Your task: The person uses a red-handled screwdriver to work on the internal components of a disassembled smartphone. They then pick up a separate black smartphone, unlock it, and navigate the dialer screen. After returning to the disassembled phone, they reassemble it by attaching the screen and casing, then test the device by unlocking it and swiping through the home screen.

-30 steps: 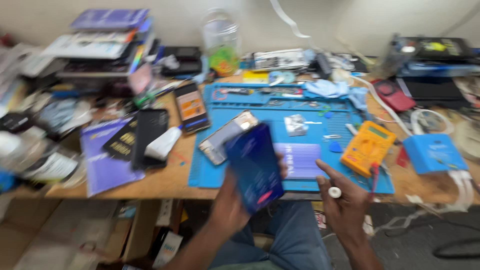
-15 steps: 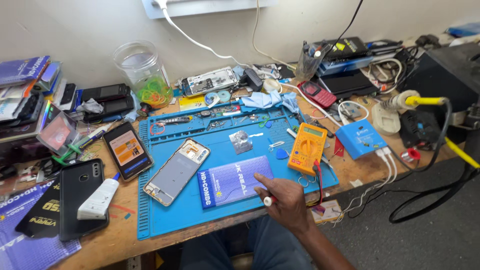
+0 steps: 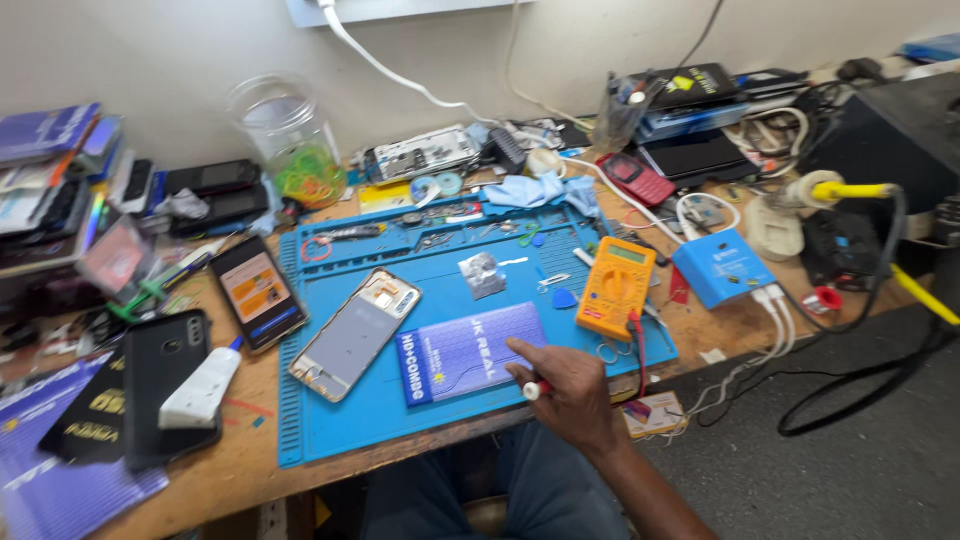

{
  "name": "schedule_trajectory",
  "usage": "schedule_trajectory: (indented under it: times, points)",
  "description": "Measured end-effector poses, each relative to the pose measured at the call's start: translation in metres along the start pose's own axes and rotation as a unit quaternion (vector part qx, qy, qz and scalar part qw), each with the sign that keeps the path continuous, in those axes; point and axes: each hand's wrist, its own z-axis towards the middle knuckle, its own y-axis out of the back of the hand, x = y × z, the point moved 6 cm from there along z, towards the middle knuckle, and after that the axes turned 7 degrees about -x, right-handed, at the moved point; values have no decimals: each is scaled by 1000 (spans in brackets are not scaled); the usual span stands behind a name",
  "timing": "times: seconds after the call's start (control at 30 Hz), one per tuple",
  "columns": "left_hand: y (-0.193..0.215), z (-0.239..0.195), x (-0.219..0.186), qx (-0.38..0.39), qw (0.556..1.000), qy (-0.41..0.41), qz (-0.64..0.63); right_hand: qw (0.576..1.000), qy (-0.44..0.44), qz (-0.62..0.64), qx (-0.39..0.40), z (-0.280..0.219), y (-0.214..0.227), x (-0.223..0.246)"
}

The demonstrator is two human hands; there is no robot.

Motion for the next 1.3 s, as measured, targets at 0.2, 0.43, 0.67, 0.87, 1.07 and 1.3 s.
schedule_trajectory:
  times: [0.2, 0.43, 0.67, 0.87, 1.07, 1.3]
  points:
    - [-22, 26, 41, 51, 998, 35, -30, 1000, -13, -17, 4, -1, -2, 0]
    - [-52, 24, 41, 140, 975, 141, -96, 995, -71, 53, -37, -22, 6, -24]
    - [-18, 67, 82, 72, 986, 149, 14, 889, -317, 268, -192, -21, 27, -38]
    - [-6, 65, 102, 80, 985, 149, 39, 875, -425, 163, 167, -32, -15, -27]
    - [0, 64, 117, 29, 975, 158, 152, 810, -474, 329, 109, -35, -26, -34]
    - [13, 61, 13, 12, 851, -129, 509, 977, -81, -103, 170, 16, 15, -25]
